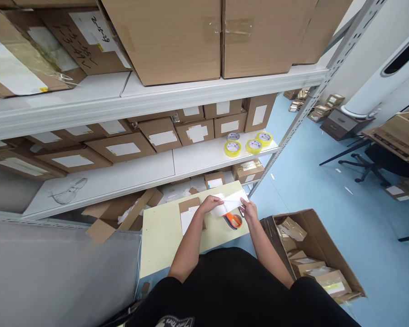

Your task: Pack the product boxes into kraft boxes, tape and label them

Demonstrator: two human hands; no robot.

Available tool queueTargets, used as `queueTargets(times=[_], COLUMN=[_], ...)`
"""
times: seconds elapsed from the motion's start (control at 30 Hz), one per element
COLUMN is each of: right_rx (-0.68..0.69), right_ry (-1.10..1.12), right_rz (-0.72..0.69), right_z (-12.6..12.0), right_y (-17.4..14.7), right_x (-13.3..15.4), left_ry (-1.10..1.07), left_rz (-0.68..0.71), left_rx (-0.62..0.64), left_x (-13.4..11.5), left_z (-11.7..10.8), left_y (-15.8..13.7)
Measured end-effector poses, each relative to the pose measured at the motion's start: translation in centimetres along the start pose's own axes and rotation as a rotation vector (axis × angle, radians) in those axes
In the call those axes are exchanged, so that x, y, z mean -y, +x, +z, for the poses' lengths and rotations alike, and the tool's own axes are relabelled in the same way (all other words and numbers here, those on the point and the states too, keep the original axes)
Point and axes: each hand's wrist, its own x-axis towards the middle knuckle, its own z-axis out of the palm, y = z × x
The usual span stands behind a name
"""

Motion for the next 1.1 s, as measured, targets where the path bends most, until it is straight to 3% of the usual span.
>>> queueTargets(times=[0.17,0.37,0.47,0.67,0.8,0.93,1.1], right_rx=[-0.006,0.176,0.230,0.125,0.104,0.130,0.180], right_ry=[0.021,-0.218,-0.276,-0.196,-0.185,-0.107,-0.067], right_rz=[0.020,0.048,-0.001,-0.054,-0.038,-0.028,-0.003], right_z=[0.1,-0.6,-0.3,-1.2,-1.8,-0.5,0.9], right_y=[-0.2,-0.9,-1.3,-0.7,-0.1,-0.9,-2.4], right_x=[0.2,2.1,2.6,2.3,2.5,2.9,2.8], left_ry=[0.030,0.142,0.172,0.057,0.090,0.123,0.287], left_rz=[0.002,-0.013,-0.009,0.011,-0.015,-0.002,0.111], left_rx=[0.001,0.159,0.177,-0.013,-0.036,-0.089,-0.326], left_x=[-0.3,-0.9,-1.2,-0.2,0.5,0.5,-0.1], left_z=[-0.1,-2.3,-2.8,-3.6,-4.0,-2.3,-0.3], left_y=[-0.2,-0.2,-0.4,-1.5,-1.0,1.3,3.8])
